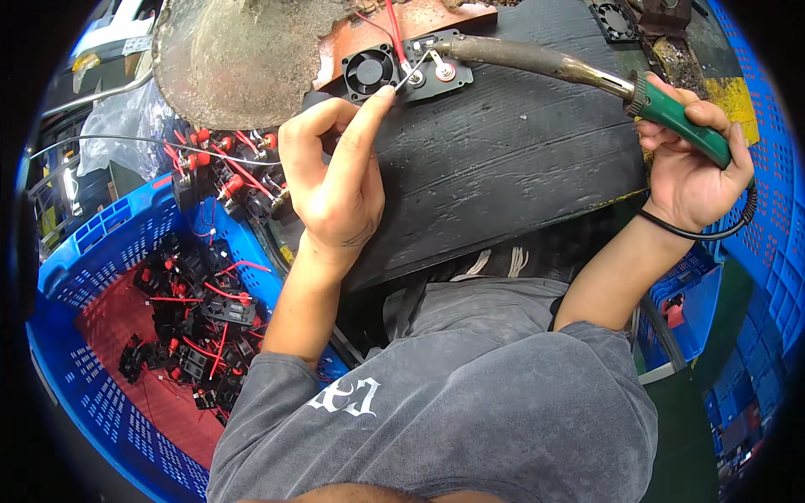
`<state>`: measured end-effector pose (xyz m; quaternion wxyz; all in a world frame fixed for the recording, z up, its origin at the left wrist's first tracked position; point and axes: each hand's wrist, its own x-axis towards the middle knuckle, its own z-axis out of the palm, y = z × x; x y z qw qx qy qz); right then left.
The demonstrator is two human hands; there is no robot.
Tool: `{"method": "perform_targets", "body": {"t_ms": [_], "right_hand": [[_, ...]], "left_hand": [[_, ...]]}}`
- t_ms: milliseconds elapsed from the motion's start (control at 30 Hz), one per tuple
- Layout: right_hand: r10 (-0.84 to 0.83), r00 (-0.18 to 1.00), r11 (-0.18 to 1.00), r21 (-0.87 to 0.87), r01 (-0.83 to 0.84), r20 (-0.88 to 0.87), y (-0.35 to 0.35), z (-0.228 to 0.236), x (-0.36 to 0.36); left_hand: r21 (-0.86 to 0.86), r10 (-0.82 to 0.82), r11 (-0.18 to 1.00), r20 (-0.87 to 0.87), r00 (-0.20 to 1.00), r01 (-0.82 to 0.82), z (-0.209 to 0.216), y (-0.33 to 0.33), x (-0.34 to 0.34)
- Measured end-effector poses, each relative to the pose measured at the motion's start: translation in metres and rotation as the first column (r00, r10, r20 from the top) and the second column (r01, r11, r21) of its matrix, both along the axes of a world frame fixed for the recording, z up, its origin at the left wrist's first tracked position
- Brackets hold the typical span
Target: Soldering wires onto small electronic cooling fans at a factory assembly station.
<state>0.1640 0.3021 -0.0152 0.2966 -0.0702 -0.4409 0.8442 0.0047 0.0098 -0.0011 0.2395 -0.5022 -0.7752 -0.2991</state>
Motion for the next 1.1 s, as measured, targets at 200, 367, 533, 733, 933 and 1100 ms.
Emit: {"method": "perform_targets", "body": {"t_ms": [200,367,533,733,933,1100], "right_hand": [[0.003,1.000,1.000,0.010,-0.003,0.017,0.0018,-0.0008,0.0031],[0.006,0.999,1.000,-0.003,-0.006,0.032,0.0023,0.0009,0.0046],[0.009,0.999,1.000,0.011,-0.009,0.038,0.0030,-0.0002,0.0052],[0.017,0.999,1.000,0.017,-0.017,0.028,0.0040,-0.0003,0.0047],[-0.021,0.999,1.000,-0.004,0.021,0.040,0.0051,-0.0031,0.0037],[-0.022,0.999,1.000,-0.014,0.023,0.034,0.0051,-0.0056,0.0022]], "left_hand": [[-0.016,-0.002,1.000,0.013,1.000,0.002,0.0008,0.0002,0.0013],[-0.013,-0.008,1.000,0.006,1.000,0.008,0.0015,-0.0002,0.0026],[-0.013,-0.008,1.000,0.009,1.000,0.009,0.0005,0.0002,0.0026],[-0.018,-0.008,1.000,0.011,1.000,0.008,0.0019,-0.0003,0.0025],[-0.012,0.011,1.000,0.008,1.000,-0.011,0.0018,-0.0009,0.0016],[-0.014,0.026,1.000,0.015,1.000,-0.025,0.0020,-0.0012,0.0014]]}}
